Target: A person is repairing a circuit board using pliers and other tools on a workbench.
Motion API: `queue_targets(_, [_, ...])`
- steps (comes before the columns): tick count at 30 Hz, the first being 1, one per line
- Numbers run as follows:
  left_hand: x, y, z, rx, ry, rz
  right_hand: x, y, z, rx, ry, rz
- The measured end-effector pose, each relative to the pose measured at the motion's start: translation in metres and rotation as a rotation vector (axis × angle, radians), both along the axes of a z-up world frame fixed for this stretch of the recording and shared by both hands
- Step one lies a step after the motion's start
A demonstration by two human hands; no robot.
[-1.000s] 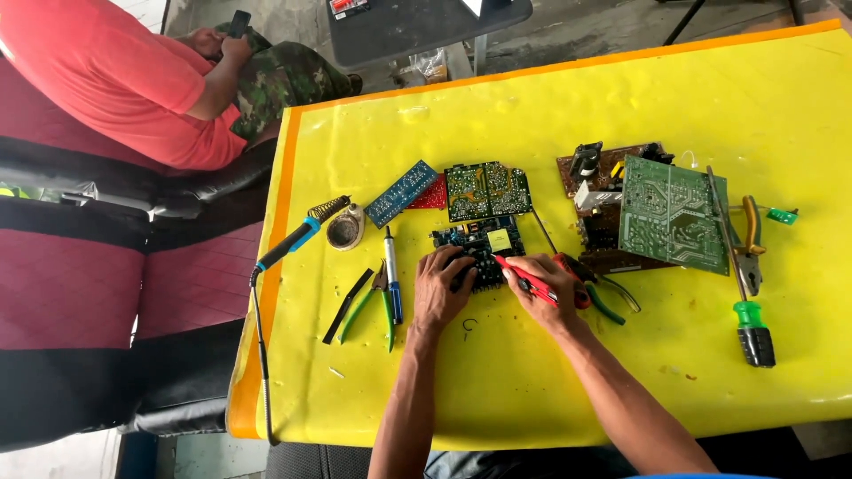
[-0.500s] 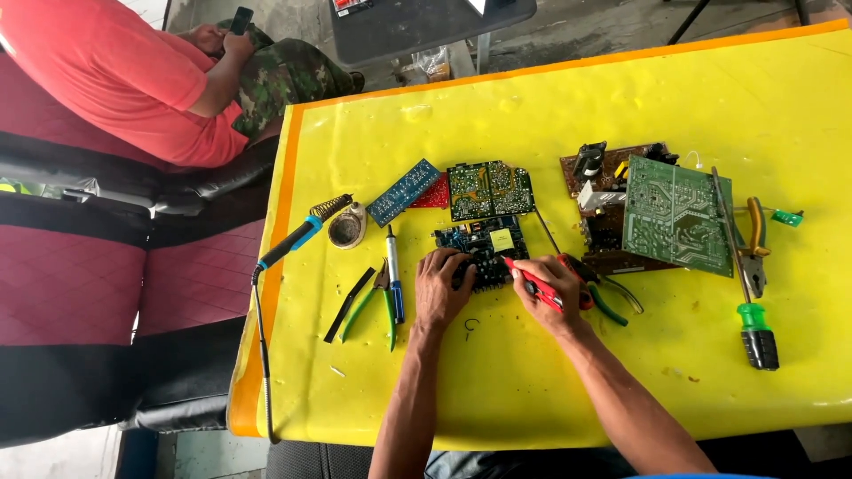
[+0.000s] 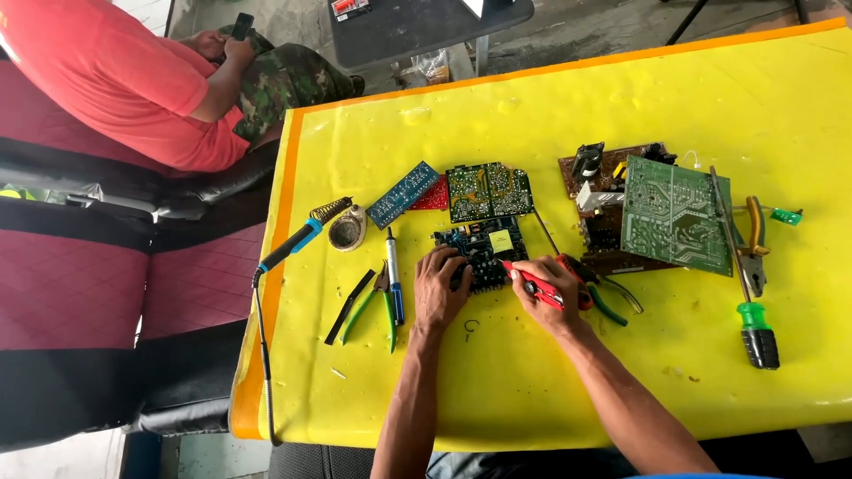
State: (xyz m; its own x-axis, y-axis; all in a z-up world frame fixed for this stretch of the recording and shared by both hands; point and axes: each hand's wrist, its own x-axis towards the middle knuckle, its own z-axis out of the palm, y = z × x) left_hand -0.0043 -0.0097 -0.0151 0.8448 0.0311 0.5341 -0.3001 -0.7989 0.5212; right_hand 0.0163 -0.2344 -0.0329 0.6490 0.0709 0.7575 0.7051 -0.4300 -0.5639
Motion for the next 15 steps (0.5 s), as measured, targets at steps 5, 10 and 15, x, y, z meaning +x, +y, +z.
queue_targets(5, [0.000,0.000,0.001,-0.002,-0.033,0.015,0.000,0.001,0.001,-0.015,-0.007,-0.030])
queue_targets(10, [-0.001,0.000,0.004,-0.023,-0.017,0.015,0.000,0.000,-0.002,-0.009,0.021,-0.002])
queue_targets(15, [-0.003,0.000,0.010,-0.063,0.036,-0.027,-0.002,0.001,0.001,-0.004,0.038,0.008])
